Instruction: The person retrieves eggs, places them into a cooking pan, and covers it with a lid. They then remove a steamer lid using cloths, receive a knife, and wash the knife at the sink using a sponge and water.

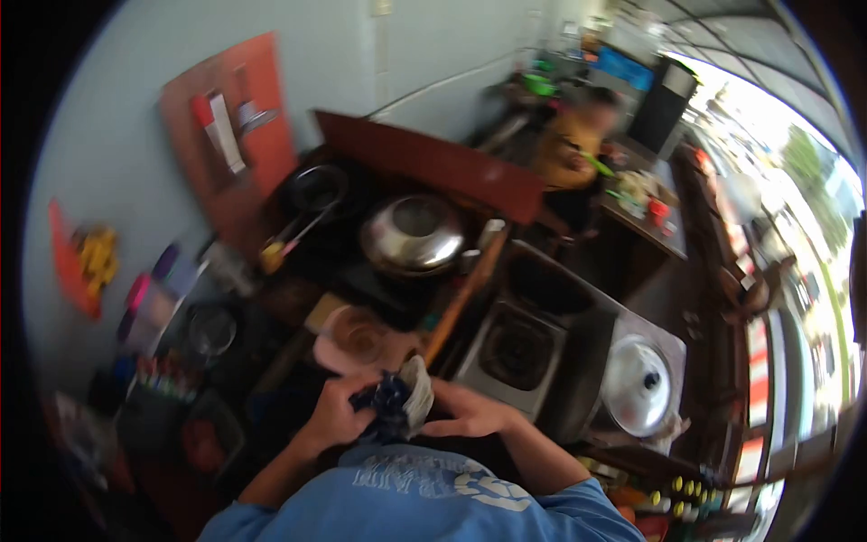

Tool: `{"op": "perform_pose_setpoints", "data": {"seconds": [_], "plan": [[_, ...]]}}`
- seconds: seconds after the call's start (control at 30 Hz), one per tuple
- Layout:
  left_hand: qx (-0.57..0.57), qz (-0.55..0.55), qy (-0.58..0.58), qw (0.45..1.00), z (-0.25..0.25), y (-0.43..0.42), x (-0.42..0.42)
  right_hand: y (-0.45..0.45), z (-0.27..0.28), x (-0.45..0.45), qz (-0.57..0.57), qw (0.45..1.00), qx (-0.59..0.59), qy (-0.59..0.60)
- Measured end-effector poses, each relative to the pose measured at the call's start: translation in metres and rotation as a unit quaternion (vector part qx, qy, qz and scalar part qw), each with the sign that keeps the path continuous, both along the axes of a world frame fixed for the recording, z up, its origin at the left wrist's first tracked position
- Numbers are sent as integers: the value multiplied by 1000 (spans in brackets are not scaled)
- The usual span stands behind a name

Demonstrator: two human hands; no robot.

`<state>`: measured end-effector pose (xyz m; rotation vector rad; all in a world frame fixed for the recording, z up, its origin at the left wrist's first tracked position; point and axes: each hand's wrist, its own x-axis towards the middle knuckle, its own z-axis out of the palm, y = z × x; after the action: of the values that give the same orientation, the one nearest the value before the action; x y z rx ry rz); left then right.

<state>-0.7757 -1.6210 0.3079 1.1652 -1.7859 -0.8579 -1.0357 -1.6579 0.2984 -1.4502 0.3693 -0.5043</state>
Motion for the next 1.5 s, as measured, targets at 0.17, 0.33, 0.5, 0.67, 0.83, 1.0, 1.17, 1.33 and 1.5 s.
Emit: {"op": "perform_pose_setpoints", "data": {"seconds": [0.17,0.33,0.5,0.67,0.83,1.0,1.17,1.33,1.5], "plan": [[-41,216,-98,971,25,-3,130,-27,2,18,-46,994,77,-63],[-17,451,-30,892,6,-30,260,-54,-18,12,-127,967,166,-143],[99,361,-149,915,-91,-116,314,-80,-2,-2,-372,872,204,-242],[166,370,-216,888,-186,-225,323,-102,-15,-25,-497,762,271,-314],[136,284,-306,899,-275,-323,322,-111,-21,-36,-540,736,259,-315],[160,264,-335,890,-306,-343,312,-122,-3,-65,-672,696,166,-194],[113,285,-308,901,-292,-325,306,-178,35,-120,-731,661,-59,161],[81,300,-345,886,-276,-298,298,-298,16,-233,-657,602,-208,404],[59,323,-347,878,-230,-244,265,-411,-4,-305,-628,512,-311,496]]}}
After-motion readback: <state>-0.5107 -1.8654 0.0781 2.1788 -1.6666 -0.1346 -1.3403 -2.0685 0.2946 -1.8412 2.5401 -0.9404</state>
